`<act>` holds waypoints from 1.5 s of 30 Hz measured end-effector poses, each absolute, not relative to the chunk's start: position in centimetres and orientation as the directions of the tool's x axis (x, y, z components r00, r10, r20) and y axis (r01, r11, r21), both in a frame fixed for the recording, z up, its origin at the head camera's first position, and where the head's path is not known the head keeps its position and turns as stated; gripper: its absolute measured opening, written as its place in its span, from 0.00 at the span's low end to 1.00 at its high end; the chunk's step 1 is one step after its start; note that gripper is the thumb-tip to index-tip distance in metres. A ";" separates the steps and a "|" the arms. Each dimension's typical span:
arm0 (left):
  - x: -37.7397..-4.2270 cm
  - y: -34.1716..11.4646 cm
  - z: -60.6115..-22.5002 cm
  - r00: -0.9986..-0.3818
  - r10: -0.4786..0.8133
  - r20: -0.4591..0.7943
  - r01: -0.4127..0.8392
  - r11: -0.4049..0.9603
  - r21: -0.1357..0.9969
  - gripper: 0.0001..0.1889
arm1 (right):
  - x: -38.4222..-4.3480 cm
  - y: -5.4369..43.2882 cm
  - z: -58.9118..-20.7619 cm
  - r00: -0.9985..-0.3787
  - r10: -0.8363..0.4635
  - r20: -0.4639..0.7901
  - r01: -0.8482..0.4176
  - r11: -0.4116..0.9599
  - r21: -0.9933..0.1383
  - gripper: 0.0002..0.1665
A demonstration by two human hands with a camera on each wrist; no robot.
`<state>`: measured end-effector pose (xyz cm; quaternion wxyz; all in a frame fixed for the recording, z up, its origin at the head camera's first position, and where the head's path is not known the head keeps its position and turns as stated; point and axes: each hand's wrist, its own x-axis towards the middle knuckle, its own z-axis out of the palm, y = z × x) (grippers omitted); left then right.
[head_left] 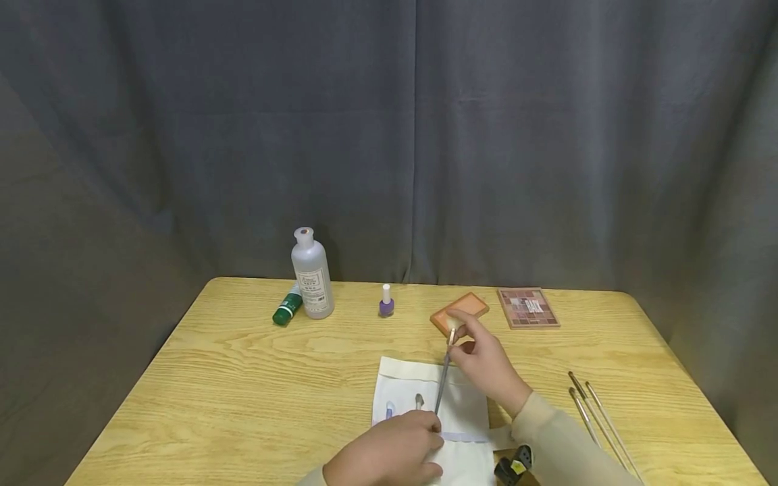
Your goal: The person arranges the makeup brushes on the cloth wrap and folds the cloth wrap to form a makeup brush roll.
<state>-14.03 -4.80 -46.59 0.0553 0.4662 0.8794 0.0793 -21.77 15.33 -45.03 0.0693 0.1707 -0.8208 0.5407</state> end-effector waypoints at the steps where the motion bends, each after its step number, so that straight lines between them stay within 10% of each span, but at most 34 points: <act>1: -14.0 -4.8 -46.6 -0.567 0.823 -0.028 0.804 0.561 0.197 0.09 | -21.8 15.3 -45.1 -0.932 -0.207 0.297 -0.355 0.364 -0.861 0.37; 45: -14.1 -4.4 -46.5 -0.630 0.766 -0.126 0.709 0.634 0.308 0.16 | -21.4 14.5 -45.5 -0.954 -0.241 0.179 -0.278 0.486 -0.828 0.36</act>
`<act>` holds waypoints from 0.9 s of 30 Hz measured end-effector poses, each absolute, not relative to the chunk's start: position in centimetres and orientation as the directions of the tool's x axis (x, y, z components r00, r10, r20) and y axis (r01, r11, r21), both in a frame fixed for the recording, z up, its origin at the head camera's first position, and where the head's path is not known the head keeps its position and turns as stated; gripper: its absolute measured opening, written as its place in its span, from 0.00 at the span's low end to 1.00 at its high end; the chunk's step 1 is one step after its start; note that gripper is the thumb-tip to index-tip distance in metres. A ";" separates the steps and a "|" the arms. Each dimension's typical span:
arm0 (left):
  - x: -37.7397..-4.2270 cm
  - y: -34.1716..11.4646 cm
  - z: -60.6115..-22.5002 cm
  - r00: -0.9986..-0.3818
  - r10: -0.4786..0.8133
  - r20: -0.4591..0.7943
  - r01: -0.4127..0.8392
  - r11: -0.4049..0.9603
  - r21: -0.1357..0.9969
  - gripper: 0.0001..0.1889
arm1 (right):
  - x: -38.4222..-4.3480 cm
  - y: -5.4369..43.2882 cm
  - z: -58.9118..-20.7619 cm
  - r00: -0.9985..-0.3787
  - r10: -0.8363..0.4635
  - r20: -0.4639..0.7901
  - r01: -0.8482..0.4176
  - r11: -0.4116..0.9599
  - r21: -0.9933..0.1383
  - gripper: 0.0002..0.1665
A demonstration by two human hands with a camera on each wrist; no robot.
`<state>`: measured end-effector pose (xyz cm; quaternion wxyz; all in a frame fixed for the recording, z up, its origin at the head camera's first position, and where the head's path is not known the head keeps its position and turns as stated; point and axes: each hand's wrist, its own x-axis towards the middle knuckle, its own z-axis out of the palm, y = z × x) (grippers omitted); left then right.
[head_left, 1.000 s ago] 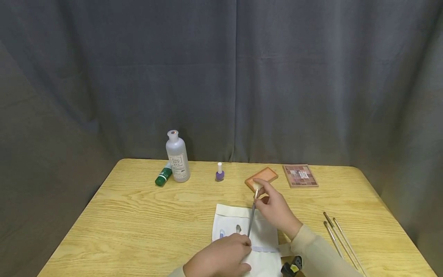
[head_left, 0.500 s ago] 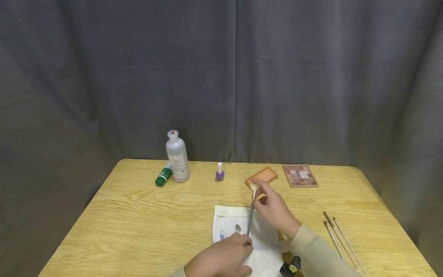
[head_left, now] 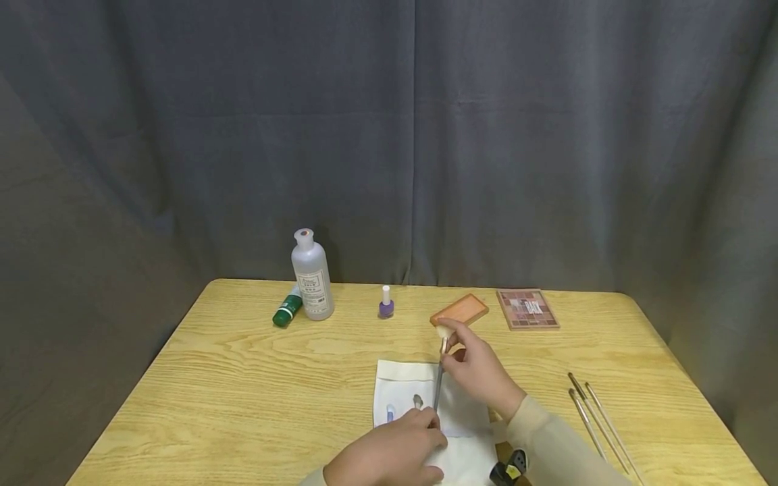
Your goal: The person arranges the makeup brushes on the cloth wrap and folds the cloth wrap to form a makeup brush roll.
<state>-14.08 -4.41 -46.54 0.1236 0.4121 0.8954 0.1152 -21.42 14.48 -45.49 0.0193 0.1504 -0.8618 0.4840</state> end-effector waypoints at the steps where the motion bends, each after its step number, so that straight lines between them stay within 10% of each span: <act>1: -14.1 -4.4 -46.5 -0.632 0.764 -0.131 0.704 0.637 0.314 0.16 | -21.4 14.5 -45.5 -0.957 -0.239 0.167 -0.268 0.493 -0.828 0.36; 27: -14.0 -4.2 -46.4 -0.660 0.730 -0.181 0.651 0.675 0.347 0.21 | -20.5 14.2 -46.6 -0.947 -0.320 -0.008 -0.143 0.445 -0.884 0.35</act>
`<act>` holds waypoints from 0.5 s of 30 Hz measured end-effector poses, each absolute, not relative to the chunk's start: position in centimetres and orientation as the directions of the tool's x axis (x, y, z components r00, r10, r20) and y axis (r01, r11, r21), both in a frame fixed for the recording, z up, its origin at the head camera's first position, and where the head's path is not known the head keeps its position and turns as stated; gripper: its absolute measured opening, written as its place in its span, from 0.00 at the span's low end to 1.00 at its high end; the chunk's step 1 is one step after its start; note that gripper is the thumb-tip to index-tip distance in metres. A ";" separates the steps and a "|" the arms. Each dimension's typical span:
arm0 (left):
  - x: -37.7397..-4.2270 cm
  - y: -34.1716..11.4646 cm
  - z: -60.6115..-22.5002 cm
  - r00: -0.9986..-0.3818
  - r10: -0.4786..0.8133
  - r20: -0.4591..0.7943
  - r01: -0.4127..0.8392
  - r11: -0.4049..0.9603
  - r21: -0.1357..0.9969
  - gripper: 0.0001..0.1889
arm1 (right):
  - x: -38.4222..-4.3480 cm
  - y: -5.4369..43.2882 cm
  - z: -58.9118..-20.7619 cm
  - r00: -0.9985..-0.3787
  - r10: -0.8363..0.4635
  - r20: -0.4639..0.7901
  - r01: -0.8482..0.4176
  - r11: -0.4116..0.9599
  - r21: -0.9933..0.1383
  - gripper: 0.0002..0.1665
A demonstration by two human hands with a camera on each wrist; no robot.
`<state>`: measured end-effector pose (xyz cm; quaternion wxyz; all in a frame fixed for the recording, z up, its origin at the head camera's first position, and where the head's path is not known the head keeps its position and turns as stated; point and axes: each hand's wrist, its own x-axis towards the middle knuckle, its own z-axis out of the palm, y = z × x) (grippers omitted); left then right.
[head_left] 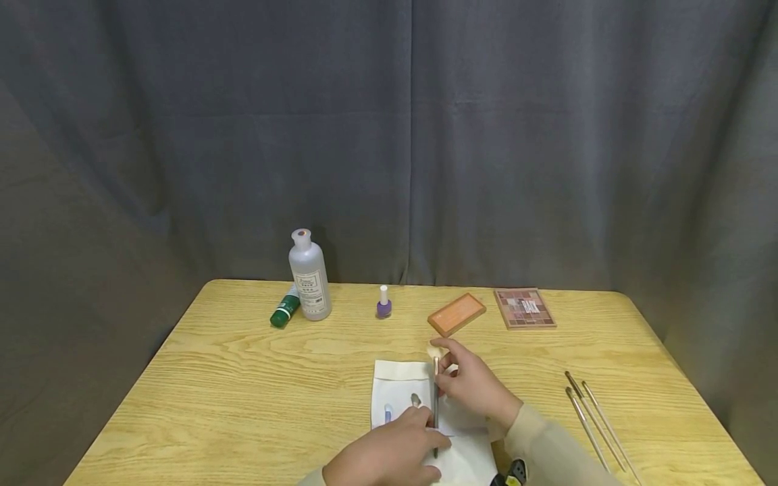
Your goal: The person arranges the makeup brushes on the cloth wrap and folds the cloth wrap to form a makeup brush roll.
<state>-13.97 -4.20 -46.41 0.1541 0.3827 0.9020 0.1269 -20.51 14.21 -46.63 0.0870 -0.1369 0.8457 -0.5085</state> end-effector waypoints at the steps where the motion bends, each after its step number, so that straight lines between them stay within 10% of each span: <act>1: -14.0 -4.2 -46.4 -0.655 0.734 -0.180 0.660 0.672 0.337 0.21 | -20.5 14.2 -46.6 -0.948 -0.318 -0.012 -0.139 0.448 -0.883 0.35; 15: -14.3 -4.2 -46.5 -0.623 0.757 -0.196 0.675 0.647 0.354 0.19 | -19.4 14.6 -47.2 -0.883 -0.444 -0.149 -0.113 0.512 -0.851 0.30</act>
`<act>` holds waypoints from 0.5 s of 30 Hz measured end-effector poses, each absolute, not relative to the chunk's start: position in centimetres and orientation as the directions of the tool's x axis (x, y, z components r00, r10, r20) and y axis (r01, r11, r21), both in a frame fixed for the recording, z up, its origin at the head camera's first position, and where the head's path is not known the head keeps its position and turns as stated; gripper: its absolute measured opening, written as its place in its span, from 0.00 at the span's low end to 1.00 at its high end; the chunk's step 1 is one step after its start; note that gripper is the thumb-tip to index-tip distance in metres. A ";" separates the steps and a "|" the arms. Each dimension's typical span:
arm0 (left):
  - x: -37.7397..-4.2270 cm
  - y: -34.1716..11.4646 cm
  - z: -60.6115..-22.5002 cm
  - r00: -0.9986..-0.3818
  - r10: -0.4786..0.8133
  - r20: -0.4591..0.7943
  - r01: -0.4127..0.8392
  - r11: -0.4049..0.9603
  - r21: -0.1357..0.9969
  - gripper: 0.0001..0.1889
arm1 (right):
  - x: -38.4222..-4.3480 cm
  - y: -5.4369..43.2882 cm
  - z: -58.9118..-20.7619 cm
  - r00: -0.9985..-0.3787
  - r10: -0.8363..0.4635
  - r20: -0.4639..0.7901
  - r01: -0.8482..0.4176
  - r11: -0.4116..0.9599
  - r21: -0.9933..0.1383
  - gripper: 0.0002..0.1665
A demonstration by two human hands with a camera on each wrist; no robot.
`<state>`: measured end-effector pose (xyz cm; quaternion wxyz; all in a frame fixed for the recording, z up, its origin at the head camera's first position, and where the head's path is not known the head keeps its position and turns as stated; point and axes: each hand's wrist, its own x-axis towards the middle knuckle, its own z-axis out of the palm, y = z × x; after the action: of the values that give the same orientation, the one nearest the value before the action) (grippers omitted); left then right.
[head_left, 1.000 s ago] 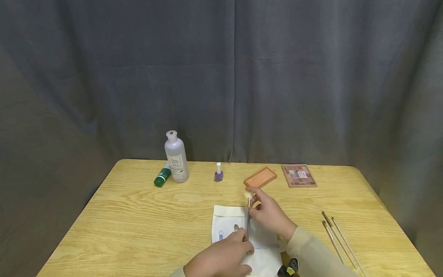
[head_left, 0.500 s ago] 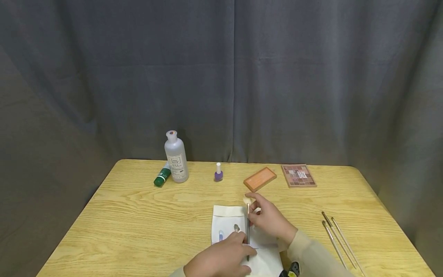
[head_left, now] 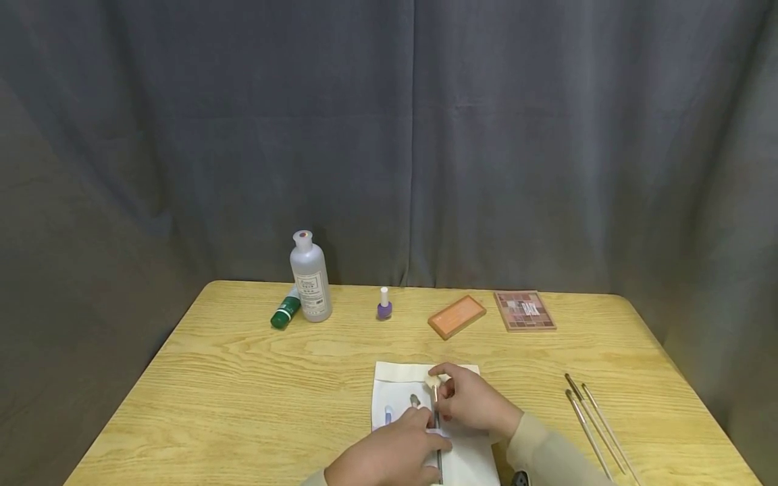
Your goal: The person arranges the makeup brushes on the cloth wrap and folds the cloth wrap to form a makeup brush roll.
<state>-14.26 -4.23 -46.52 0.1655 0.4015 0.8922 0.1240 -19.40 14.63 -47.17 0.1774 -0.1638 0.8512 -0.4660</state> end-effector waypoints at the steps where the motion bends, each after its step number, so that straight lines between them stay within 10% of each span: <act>1: -14.3 -4.2 -46.5 -0.623 0.758 -0.191 0.679 0.646 0.350 0.19 | -19.3 14.7 -47.2 -0.882 -0.447 -0.153 -0.116 0.519 -0.847 0.29; 15: -14.4 -4.1 -46.6 -0.636 0.743 -0.209 0.654 0.663 0.364 0.20 | -18.1 15.2 -46.6 -0.852 -0.487 -0.193 -0.124 0.545 -0.829 0.16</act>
<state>-14.42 -4.08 -46.65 0.1725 0.3902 0.8953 0.1282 -18.10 15.16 -46.58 0.2055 -0.1788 0.8546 -0.4421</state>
